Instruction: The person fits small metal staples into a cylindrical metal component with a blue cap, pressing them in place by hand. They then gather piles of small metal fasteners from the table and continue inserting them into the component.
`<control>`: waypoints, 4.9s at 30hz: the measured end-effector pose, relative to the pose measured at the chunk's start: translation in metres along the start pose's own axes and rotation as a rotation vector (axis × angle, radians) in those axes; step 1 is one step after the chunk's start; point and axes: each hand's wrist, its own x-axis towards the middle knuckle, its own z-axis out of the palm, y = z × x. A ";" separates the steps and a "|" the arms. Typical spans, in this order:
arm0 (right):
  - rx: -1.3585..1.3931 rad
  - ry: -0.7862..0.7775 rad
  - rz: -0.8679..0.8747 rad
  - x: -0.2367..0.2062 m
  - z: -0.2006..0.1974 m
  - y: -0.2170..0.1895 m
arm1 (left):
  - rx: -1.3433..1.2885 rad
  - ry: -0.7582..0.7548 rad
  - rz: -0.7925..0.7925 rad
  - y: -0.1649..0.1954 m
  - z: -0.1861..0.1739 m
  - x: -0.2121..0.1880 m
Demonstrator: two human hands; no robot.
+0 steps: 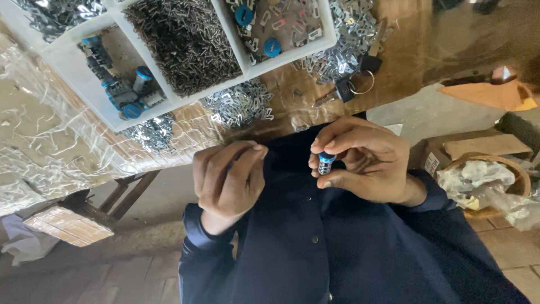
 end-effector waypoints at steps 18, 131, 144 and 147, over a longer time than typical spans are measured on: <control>-0.093 -0.037 0.061 0.012 0.019 0.006 | -0.475 -0.004 -0.149 0.005 -0.022 0.010; -0.012 0.021 -0.009 -0.008 -0.005 0.004 | -0.200 -0.159 0.117 0.002 0.010 0.031; -0.091 -0.072 0.073 0.014 0.028 0.016 | -0.472 -0.014 -0.027 0.004 -0.013 0.007; -0.117 -0.066 0.102 0.015 0.035 0.021 | -0.508 -0.003 -0.025 -0.005 -0.021 0.003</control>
